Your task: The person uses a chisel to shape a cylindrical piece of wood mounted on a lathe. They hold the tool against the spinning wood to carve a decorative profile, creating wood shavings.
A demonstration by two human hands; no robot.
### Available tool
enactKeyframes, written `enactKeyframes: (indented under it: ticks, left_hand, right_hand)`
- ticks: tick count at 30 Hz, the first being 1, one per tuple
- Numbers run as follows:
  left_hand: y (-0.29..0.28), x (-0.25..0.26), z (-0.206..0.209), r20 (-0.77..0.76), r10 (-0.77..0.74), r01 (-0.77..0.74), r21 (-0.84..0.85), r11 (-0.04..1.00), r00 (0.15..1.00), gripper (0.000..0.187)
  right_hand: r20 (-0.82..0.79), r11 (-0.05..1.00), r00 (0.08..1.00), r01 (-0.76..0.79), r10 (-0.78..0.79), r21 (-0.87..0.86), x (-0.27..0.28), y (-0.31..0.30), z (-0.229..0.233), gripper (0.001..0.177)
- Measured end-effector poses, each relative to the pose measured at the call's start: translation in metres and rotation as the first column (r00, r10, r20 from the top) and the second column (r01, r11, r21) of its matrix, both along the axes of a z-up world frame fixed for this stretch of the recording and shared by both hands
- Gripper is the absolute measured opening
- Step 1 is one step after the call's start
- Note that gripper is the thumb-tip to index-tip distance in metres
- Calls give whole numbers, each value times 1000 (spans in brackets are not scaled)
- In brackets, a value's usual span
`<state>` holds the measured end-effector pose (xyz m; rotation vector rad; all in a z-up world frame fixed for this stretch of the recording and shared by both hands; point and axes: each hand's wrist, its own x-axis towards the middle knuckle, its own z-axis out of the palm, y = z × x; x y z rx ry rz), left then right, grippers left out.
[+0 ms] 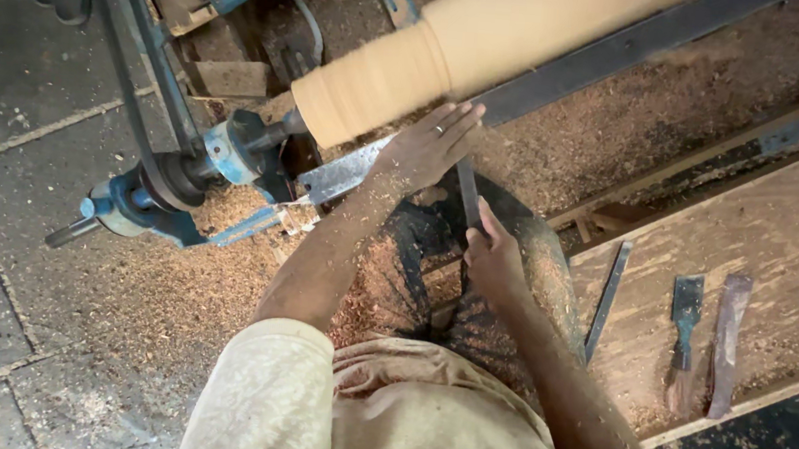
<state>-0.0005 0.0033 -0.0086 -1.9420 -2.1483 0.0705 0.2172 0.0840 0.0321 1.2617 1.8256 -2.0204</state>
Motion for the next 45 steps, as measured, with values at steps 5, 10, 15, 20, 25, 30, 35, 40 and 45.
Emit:
enactKeyframes:
  ticks: [5, 10, 15, 20, 25, 30, 35, 40, 45]
  left_hand:
    - [-3, -3, 0, -43, -12, 11, -20, 1000, 999, 56]
    - [-3, -1, 6, -51, -1, -1, -46, 999, 999, 57]
    - [-7, 3, 4, -92, 15, -18, -38, 999, 996, 57]
    - [-11, -1, -6, 37, -80, 79, 26, 997, 996, 59]
    - [-10, 1, -12, 177, -82, 72, 64, 995, 981, 60]
    - [-9, 1, -7, 143, -66, 48, 125, 991, 988, 56]
    - [-7, 2, -5, 151, -40, 17, 153, 988, 988, 57]
    - [-8, 2, -1, 167, -31, 12, 113, 993, 985, 63]
    - [-2, -4, 18, 16, -41, 39, 131, 991, 999, 75]
  right_hand:
    - [4, 985, 991, -130, 131, 117, 2, 16, -1, 55]
    - [2, 983, 986, -166, 167, 76, -5, 28, 21, 57]
    - [340, 778, 856, -503, 389, 376, -6, 45, 62, 56]
    - [129, 986, 984, -137, 124, 97, 4, -11, 45, 63]
    - [-105, 964, 976, 167, -192, -205, 16, -39, -1, 62]
    - [-180, 995, 982, 63, -50, 72, 16, -31, -14, 56]
    - [-116, 992, 987, 106, -114, -68, 13, -26, -13, 58]
    - [-76, 997, 995, 70, -72, -25, 5, -20, 2, 59]
    - [85, 997, 996, 39, -33, -60, -4, -14, 22, 62]
